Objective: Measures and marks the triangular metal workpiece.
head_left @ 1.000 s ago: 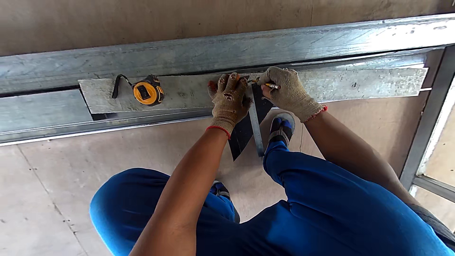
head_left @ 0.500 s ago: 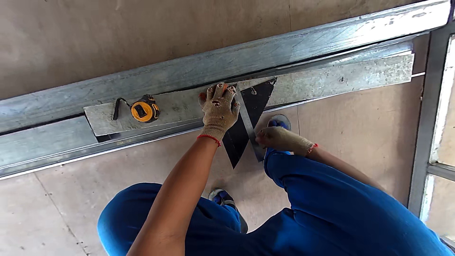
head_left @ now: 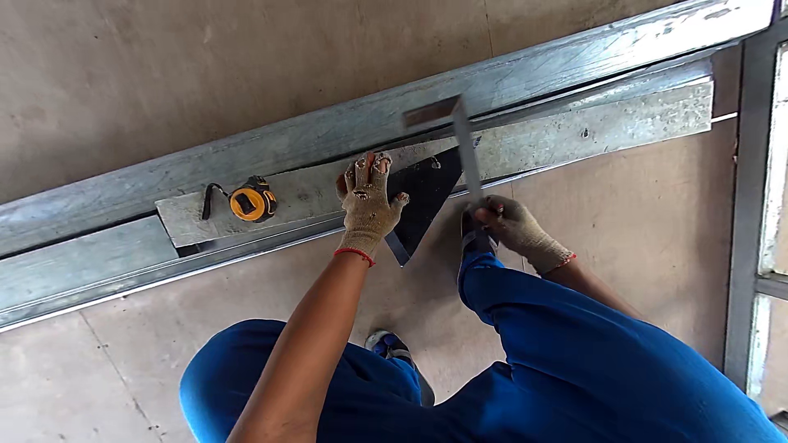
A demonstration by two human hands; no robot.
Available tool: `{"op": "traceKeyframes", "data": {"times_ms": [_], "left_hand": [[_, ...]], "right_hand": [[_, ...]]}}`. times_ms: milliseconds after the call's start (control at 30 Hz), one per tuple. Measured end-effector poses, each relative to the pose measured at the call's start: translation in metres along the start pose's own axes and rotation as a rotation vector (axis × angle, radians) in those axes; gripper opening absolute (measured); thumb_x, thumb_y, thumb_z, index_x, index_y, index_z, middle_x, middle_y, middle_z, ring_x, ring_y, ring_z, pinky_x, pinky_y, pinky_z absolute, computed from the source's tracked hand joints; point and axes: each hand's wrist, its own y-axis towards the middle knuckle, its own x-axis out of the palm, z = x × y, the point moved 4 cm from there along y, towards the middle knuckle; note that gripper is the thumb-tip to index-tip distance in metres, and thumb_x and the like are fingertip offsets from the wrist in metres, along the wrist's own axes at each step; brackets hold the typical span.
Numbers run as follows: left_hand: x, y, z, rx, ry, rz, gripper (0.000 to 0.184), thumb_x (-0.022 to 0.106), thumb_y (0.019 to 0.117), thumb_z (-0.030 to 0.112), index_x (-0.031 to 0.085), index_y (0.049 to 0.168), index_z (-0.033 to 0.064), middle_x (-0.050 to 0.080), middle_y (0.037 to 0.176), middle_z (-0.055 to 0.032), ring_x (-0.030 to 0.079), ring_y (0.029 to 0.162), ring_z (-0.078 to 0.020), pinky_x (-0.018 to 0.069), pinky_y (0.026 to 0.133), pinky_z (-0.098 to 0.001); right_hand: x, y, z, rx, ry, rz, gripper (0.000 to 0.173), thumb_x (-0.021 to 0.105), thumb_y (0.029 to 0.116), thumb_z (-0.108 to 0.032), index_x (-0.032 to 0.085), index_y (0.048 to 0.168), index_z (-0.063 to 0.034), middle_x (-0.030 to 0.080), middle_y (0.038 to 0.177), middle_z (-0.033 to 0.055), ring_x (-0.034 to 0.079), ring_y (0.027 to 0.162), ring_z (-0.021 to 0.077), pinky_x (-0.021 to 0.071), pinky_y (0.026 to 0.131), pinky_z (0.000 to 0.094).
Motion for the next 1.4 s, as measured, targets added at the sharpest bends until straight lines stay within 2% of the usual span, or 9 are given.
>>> {"op": "traceKeyframes", "data": {"times_ms": [167, 367, 500, 600, 733, 800, 900, 1033, 1400], "left_hand": [[-0.009, 0.004, 0.002, 0.004, -0.029, -0.061, 0.043, 0.062, 0.0984, 0.045, 0.07, 0.121, 0.0088, 0.061, 0.136, -0.0155, 0.047, 0.138, -0.0384, 0.0283, 0.116, -0.0636], [-0.06, 0.02, 0.017, 0.128, -0.07, -0.187, 0.025, 0.05, 0.1051, 0.023, 0.069, 0.108, 0.007, 0.069, 0.11, -0.0151, 0.066, 0.108, -0.0349, 0.0502, 0.09, -0.061], [-0.103, 0.032, 0.031, 0.213, -0.097, -0.197, 0.024, 0.05, 0.1052, 0.021, 0.07, 0.106, 0.0076, 0.07, 0.105, -0.013, 0.067, 0.103, -0.0309, 0.0514, 0.089, -0.0577], [-0.128, 0.039, 0.039, 0.238, -0.103, -0.238, 0.025, 0.05, 0.1057, 0.025, 0.07, 0.1, 0.0116, 0.068, 0.094, -0.0088, 0.066, 0.092, -0.0273, 0.0511, 0.081, -0.0568], [-0.161, 0.041, 0.056, 0.26, -0.049, -0.298, 0.026, 0.052, 0.1056, 0.027, 0.073, 0.101, 0.0125, 0.07, 0.093, -0.0087, 0.067, 0.09, -0.027, 0.0509, 0.08, -0.057], [-0.172, 0.04, 0.061, 0.263, 0.004, -0.288, 0.029, 0.051, 0.1056, 0.032, 0.072, 0.096, 0.0157, 0.07, 0.091, -0.0062, 0.067, 0.088, -0.0251, 0.0506, 0.077, -0.0555], [-0.185, 0.039, 0.07, 0.252, 0.045, -0.294, 0.03, 0.05, 0.1051, 0.033, 0.071, 0.09, 0.0169, 0.067, 0.084, -0.0054, 0.065, 0.082, -0.0253, 0.0487, 0.071, -0.0552], [-0.193, 0.035, 0.08, 0.25, 0.07, -0.298, 0.031, 0.049, 0.1045, 0.034, 0.07, 0.089, 0.0186, 0.066, 0.082, -0.0041, 0.064, 0.08, -0.0251, 0.0471, 0.067, -0.0549], [-0.215, 0.024, 0.101, 0.307, 0.152, -0.219, 0.034, 0.046, 0.1023, 0.037, 0.068, 0.083, 0.0204, 0.063, 0.076, -0.0025, 0.063, 0.075, -0.0242, 0.044, 0.062, -0.0523]], "right_hand": [[-0.053, 0.003, 0.031, 0.07, 0.143, 0.293, 0.031, 0.06, 0.1032, -0.035, 0.064, 0.114, -0.0061, 0.066, 0.092, 0.0054, 0.065, 0.077, 0.0136, 0.0594, 0.072, 0.0379], [-0.069, 0.004, 0.069, 0.192, 0.312, 0.378, 0.015, 0.057, 0.1042, -0.023, 0.062, 0.108, -0.009, 0.064, 0.087, 0.0019, 0.063, 0.07, 0.0106, 0.0587, 0.068, 0.0331], [-0.071, 0.01, 0.074, 0.291, 0.286, 0.345, 0.017, 0.055, 0.1069, -0.024, 0.062, 0.108, -0.009, 0.062, 0.085, 0.0027, 0.059, 0.064, 0.0105, 0.0548, 0.06, 0.0306], [-0.076, 0.01, 0.069, 0.356, 0.17, 0.337, 0.032, 0.053, 0.1081, -0.036, 0.064, 0.107, -0.006, 0.064, 0.085, 0.0079, 0.06, 0.065, 0.0161, 0.0552, 0.06, 0.0376], [-0.092, -0.006, 0.038, 0.456, -0.422, 0.385, 0.056, 0.04, 0.1079, -0.053, 0.067, 0.097, -0.0053, 0.065, 0.081, 0.0199, 0.064, 0.072, 0.0403, 0.0488, 0.061, 0.0654], [-0.093, -0.017, 0.016, 0.424, -0.647, 0.448, 0.055, 0.035, 0.1075, -0.056, 0.065, 0.102, -0.0097, 0.066, 0.08, 0.0214, 0.066, 0.074, 0.0465, 0.0465, 0.058, 0.0699], [-0.088, -0.022, -0.015, 0.247, -0.613, 0.486, 0.045, 0.039, 0.1089, -0.047, 0.066, 0.103, -0.0119, 0.064, 0.076, 0.0154, 0.065, 0.068, 0.0393, 0.047, 0.055, 0.065], [-0.077, -0.029, -0.035, 0.066, -0.242, 0.401, 0.038, 0.05, 0.1069, -0.045, 0.069, 0.099, -0.0133, 0.06, 0.068, 0.0054, 0.055, 0.052, 0.0201, 0.0448, 0.045, 0.0443], [-0.086, -0.035, -0.032, 0.145, -0.102, 0.375, 0.03, 0.058, 0.1047, -0.04, 0.066, 0.093, -0.0135, 0.056, 0.065, 0.0035, 0.047, 0.047, 0.0143, 0.0384, 0.041, 0.0345]]}}
